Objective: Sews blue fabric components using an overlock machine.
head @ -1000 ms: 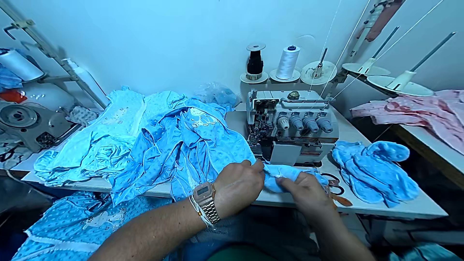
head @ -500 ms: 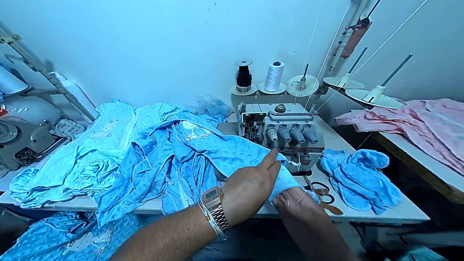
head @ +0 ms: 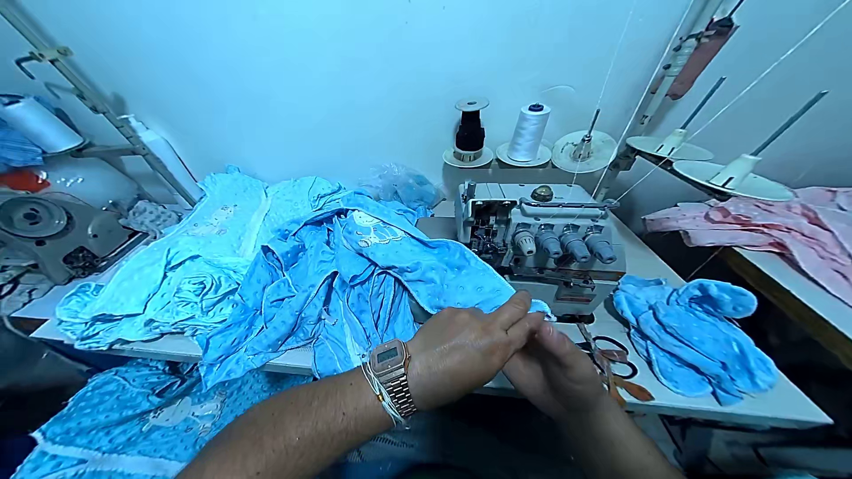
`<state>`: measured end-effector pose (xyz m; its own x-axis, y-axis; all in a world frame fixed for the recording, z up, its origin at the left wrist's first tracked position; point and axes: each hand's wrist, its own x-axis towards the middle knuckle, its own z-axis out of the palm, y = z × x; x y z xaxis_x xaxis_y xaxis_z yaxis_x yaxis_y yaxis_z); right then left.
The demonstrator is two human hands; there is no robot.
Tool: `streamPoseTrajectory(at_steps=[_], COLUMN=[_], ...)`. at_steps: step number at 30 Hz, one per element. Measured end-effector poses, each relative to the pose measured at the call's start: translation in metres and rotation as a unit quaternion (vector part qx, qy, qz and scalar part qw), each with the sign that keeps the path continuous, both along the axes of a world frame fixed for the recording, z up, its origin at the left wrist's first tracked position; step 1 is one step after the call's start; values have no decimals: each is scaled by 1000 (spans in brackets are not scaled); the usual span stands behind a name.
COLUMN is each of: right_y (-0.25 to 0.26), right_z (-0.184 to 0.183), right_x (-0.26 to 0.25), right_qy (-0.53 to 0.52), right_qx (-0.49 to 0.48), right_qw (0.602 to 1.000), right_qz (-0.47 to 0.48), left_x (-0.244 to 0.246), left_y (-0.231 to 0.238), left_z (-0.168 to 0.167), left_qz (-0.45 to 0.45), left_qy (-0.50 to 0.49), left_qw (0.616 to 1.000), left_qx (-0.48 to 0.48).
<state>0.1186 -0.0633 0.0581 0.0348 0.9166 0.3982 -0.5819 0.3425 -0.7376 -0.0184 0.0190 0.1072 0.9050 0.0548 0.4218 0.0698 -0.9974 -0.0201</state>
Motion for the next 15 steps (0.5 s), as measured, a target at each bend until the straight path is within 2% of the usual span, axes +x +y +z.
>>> streamPoseTrajectory(at_steps=[2,4,6,7,9,10,12,15], right_y=[4,8,11,13,15,15,18,21], right_z=[4,10,16,17,20,20,20,19], right_x=[-6,-13,-15,-17,-26,-30,-35,-36], right_qy=[46,87,151,186,235,246,252,256], right_qx=[-22,-20,-18,-12,-3,-4,2,17], right_qw=[999,996,988,982,971,968,967,966], right_qz=[2,-11,6,23,45,47,43,31], left_x=[-6,-14,-20,-22,-27,-29,-31,-31], left_y=[0,-2,-1,2,10,12,15,16], left_z=[-2,-13,-35,-45,-58,-61,-61,-56], left_qz=[10,51,145,198,260,261,197,89], left_qy=[-19,-128,-274,-314,-323,-320,-330,-351], left_qw=[1000,990,950,927,901,896,897,906], left_qx=[-6,-2,-20,-45,-126,-164,-219,-220])
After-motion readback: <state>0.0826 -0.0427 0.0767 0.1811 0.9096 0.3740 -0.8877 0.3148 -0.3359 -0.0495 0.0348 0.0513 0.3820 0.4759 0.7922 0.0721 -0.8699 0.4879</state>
